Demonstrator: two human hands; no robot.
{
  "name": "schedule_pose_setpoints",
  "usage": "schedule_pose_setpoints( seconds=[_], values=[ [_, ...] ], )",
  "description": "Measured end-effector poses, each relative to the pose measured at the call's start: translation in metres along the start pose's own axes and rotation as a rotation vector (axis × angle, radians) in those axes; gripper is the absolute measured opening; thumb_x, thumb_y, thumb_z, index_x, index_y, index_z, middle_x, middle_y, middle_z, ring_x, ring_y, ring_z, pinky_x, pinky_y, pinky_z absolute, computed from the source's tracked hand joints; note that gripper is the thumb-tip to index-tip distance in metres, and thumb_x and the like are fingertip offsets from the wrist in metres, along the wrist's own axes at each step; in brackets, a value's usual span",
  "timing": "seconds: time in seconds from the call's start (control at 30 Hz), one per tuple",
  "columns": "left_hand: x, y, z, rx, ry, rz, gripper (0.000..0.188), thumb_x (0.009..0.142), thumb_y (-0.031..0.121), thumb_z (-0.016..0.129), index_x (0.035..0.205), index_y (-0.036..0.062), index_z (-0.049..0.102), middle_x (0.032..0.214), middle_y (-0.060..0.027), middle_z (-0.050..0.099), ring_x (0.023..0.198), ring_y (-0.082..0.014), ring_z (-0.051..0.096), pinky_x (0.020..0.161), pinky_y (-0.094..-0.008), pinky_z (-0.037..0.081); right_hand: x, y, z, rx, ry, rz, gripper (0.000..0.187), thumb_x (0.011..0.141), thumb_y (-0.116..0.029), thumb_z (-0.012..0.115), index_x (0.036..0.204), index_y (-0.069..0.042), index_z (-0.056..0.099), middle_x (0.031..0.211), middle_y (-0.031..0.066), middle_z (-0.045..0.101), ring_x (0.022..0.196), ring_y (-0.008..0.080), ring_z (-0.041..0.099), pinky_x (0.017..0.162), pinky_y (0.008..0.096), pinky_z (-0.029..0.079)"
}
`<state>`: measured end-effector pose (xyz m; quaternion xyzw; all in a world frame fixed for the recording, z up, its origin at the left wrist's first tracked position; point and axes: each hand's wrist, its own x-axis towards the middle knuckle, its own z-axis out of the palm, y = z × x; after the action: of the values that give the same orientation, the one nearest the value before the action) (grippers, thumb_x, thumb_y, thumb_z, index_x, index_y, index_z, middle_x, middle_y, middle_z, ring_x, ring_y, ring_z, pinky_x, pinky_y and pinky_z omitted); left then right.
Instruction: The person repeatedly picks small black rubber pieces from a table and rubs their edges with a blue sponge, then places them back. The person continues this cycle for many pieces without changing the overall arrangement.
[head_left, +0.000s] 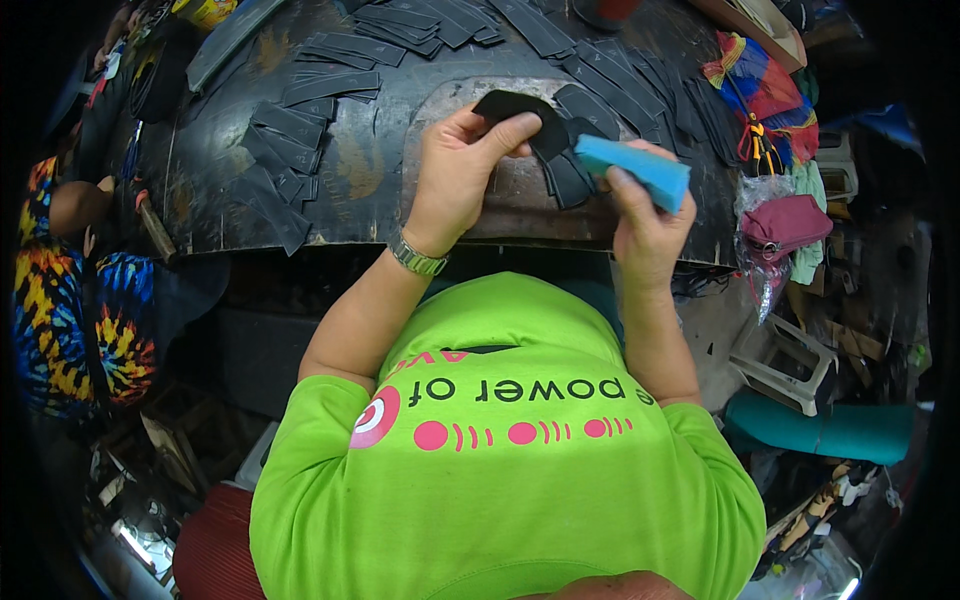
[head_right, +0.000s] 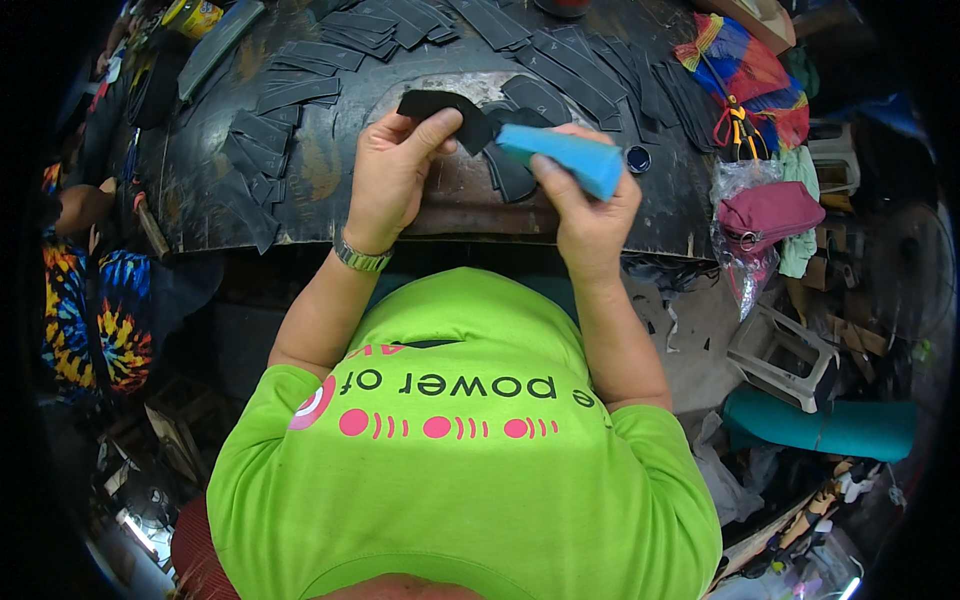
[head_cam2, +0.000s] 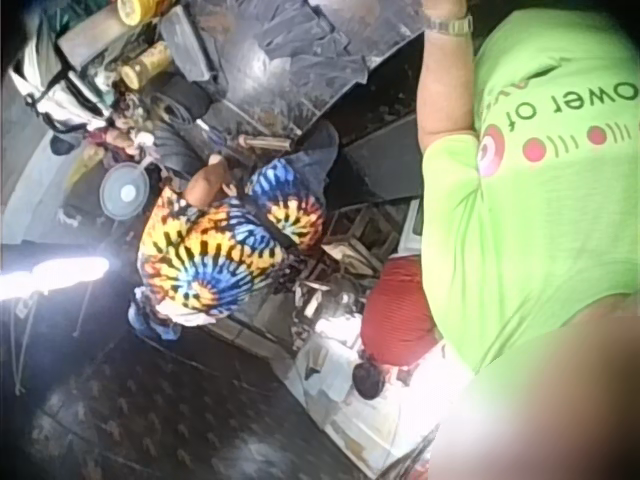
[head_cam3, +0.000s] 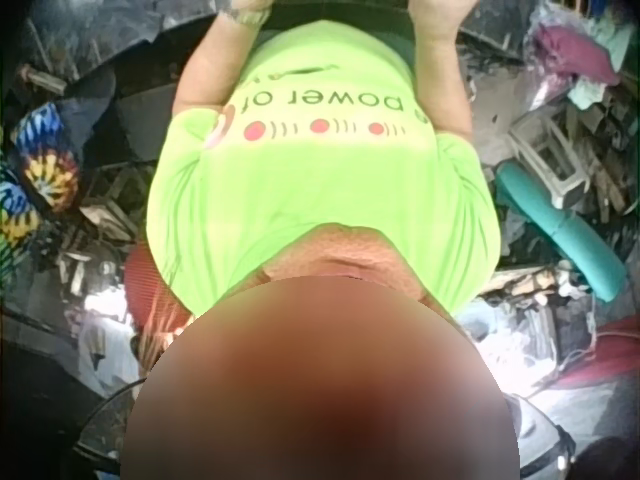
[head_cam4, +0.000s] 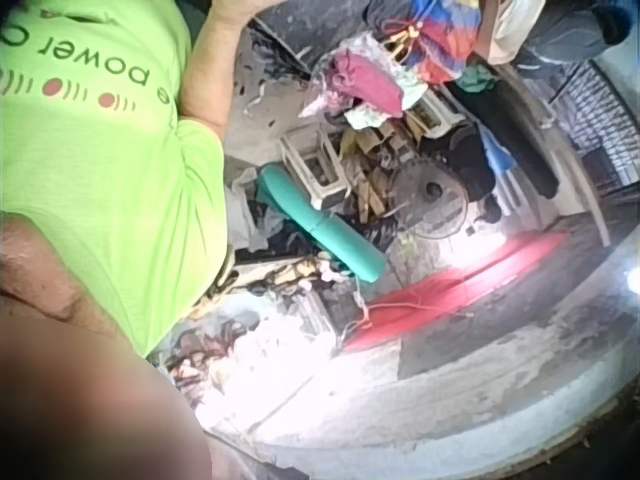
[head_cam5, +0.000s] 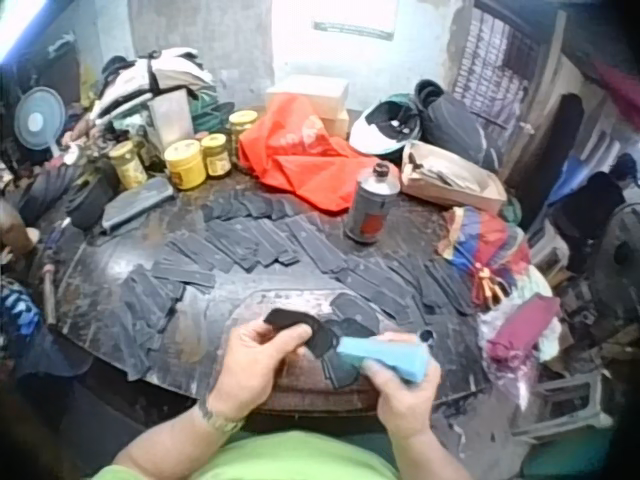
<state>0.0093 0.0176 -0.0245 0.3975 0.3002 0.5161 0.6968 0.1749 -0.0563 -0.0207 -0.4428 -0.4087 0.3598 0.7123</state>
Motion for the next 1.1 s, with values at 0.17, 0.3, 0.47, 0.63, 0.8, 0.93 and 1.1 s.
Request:
schedule_pose_setpoints(
  seconds=[0.17,0.3,0.47,0.63,0.8,0.93,1.1],
  values=[
    [-0.008,0.005,-0.008,0.478,-0.075,0.247,0.017,0.081,0.002,0.071,0.097,-0.0018,0.070,0.085,-0.0063,0.071,0.068,-0.0072,0.062,0.062,-0.0200,0.049,0.011,-0.013,-0.001,0.069,0.004,0.021,0.024,0.079,0.005,0.069,0.103,0.004,0.063,0.103,0.0083,0.064,0.091,0.0140,0.061,0.084,0.0268,0.049],
    [-0.011,0.002,-0.008,0.613,-0.116,0.333,0.017,0.082,0.000,0.070,0.098,-0.0021,0.070,0.087,-0.0064,0.070,0.073,-0.0090,0.064,0.065,-0.0205,0.050,0.015,-0.015,0.005,0.000,-0.097,-0.021,0.024,0.079,0.004,0.070,0.102,0.003,0.064,0.102,0.0064,0.064,0.087,0.0116,0.060,0.080,0.0239,0.048],
    [-0.012,0.001,-0.008,0.679,-0.149,0.377,0.016,0.083,0.000,0.069,0.099,-0.0019,0.070,0.089,-0.0066,0.069,0.077,-0.0107,0.065,0.067,-0.0214,0.052,0.016,-0.014,0.008,-0.087,-0.180,-0.038,0.022,0.079,0.004,0.070,0.100,0.003,0.065,0.098,0.0044,0.064,0.084,0.0086,0.057,0.076,0.0219,0.046],
    [-0.013,0.004,-0.009,0.636,-0.138,0.321,0.017,0.082,-0.002,0.069,0.098,-0.0017,0.070,0.086,-0.0064,0.069,0.074,-0.0109,0.064,0.064,-0.0222,0.051,0.016,-0.010,0.004,-0.115,-0.147,0.036,0.020,0.080,0.003,0.070,0.099,0.003,0.065,0.097,0.0037,0.064,0.083,0.0085,0.057,0.075,0.0216,0.046],
    [-0.011,0.009,-0.007,0.763,-0.154,0.410,0.020,0.077,-0.005,0.068,0.096,-0.0008,0.071,0.082,-0.0072,0.068,0.070,-0.0102,0.064,0.061,-0.0220,0.049,0.014,-0.012,0.007,-0.049,-0.079,0.036,0.020,0.079,0.002,0.070,0.099,0.003,0.066,0.097,0.0041,0.064,0.083,0.0091,0.057,0.075,0.0219,0.046],
    [-0.011,0.010,-0.003,0.804,-0.165,0.458,0.021,0.076,-0.006,0.068,0.096,-0.0004,0.071,0.081,-0.0081,0.068,0.069,-0.0111,0.064,0.060,-0.0215,0.048,0.014,-0.015,0.009,-0.065,-0.124,-0.015,0.020,0.079,0.002,0.070,0.099,0.003,0.066,0.097,0.0043,0.064,0.084,0.0092,0.058,0.077,0.0223,0.046],
    [-0.012,0.013,-0.006,0.785,-0.170,0.436,0.019,0.076,-0.004,0.068,0.094,-0.0001,0.071,0.081,-0.0091,0.069,0.068,-0.0142,0.065,0.061,-0.0245,0.050,0.014,-0.011,0.001,-0.140,-0.143,0.055,0.020,0.080,0.003,0.070,0.099,0.003,0.065,0.097,0.0053,0.065,0.087,0.0104,0.059,0.081,0.0235,0.046]
  ],
)
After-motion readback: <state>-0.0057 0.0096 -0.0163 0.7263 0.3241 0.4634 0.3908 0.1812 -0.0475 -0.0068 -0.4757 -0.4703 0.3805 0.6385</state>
